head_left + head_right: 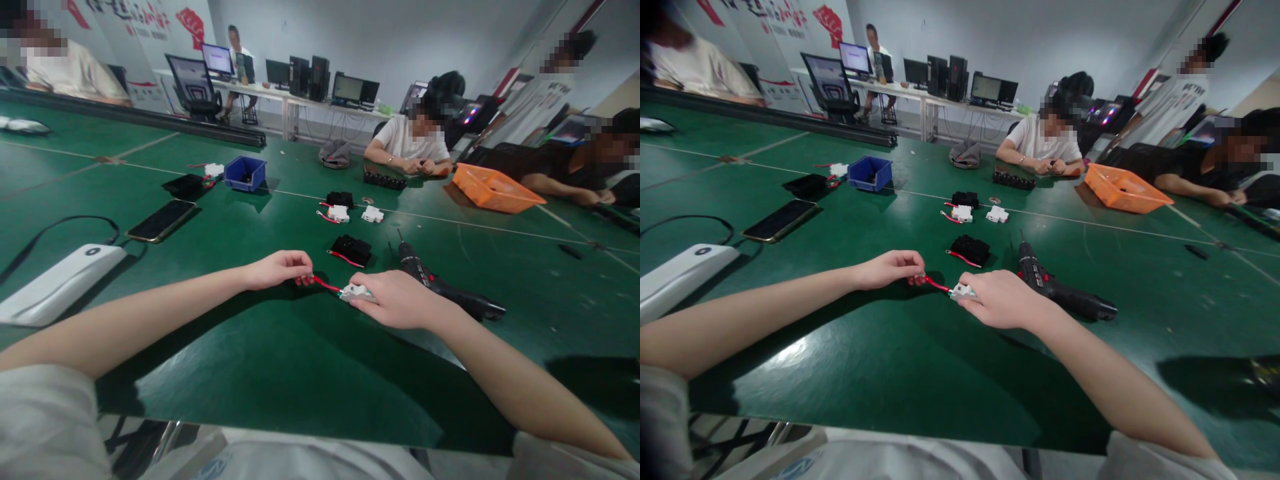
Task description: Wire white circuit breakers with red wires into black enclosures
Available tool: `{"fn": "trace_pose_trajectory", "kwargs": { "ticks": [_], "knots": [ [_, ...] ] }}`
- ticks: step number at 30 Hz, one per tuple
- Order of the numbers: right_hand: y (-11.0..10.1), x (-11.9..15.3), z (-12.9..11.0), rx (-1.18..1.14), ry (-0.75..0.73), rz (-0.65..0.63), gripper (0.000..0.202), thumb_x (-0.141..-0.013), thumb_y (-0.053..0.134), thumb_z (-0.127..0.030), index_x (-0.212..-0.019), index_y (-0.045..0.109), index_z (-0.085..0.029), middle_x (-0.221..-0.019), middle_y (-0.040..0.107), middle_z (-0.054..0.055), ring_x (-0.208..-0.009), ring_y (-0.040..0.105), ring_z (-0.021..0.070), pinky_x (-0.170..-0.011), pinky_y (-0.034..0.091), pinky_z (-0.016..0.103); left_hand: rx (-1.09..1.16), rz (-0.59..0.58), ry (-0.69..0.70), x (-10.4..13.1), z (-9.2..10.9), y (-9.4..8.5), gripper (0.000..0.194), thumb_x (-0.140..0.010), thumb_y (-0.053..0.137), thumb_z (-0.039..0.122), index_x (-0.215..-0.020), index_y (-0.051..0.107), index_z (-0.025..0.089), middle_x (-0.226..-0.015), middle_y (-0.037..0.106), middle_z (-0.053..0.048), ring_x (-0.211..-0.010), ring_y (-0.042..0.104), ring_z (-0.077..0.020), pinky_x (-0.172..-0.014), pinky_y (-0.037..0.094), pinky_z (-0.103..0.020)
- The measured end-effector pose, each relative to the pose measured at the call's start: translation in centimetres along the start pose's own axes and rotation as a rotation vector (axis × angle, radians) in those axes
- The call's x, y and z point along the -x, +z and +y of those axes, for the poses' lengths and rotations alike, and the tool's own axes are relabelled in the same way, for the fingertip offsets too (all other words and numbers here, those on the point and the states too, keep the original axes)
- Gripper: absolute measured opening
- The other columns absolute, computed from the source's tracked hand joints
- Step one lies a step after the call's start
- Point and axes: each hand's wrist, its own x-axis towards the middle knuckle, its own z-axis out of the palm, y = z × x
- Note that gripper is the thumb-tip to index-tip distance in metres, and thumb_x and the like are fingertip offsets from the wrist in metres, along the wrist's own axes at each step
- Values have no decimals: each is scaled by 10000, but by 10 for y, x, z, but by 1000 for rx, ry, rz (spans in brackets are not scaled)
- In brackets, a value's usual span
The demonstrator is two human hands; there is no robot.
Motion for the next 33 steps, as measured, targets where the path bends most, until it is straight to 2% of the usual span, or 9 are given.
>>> {"fn": "trace_pose_trajectory", "kwargs": {
  "ticks": [4, 9, 14, 17, 27, 33],
  "knots": [
    [3, -1, 2, 1, 8, 60, 260, -1020, 502, -406, -1154, 599, -205, -947, 756, 64, -793, 708, 241, -597, 278, 308, 6, -23, -12, 1, 2, 2, 320, -891, 720, 433, -973, 595, 149, -892, 740, -50, -788, 673, -121, -721, 503, -257],
    [4, -2, 3, -14, 6, 99, 239, -1013, 526, -393, -1141, 611, -210, -949, 757, 48, -770, 701, 230, -606, 292, 309, -15, -76, -22, 2, 4, 3, 338, -823, 795, 354, -1025, 624, 144, -877, 710, -23, -798, 655, -107, -776, 510, -264],
    [8, -4, 3, -24, -11, 97, 231, -1010, 535, -386, -1141, 611, -211, -981, 758, 47, -793, 702, 230, -610, 296, 303, -180, -134, 6, 5, 2, 6, 309, -849, 752, 343, -1064, 656, 143, -835, 659, 0, -712, 587, -92, -660, 466, -226],
    [11, -6, 4, -21, -22, 96, 222, -1005, 548, -390, -1122, 614, -214, -963, 758, 45, -797, 700, 229, -614, 297, 299, -279, -158, 44, 7, 0, 6, 283, -888, 699, 365, -1063, 682, 143, -837, 659, -10, -705, 570, -95, -645, 451, -221],
    [14, -8, 6, -48, -30, 86, 228, -995, 558, -399, -1113, 626, -216, -948, 755, 43, -789, 689, 214, -617, 309, 288, -336, -106, 108, 7, -1, 5, 279, -903, 668, 354, -1078, 711, 141, -936, 711, -45, -789, 621, -125, -702, 484, -240],
    [20, -13, 7, -108, -53, 55, 216, -983, 566, -414, -1031, 641, -217, -928, 749, 46, -767, 669, 196, -611, 313, 267, -266, -53, 124, 5, -1, 4, 239, -888, 692, 332, -1040, 722, 152, -962, 731, -44, -828, 646, -130, -770, 518, -259]
  ]
}}
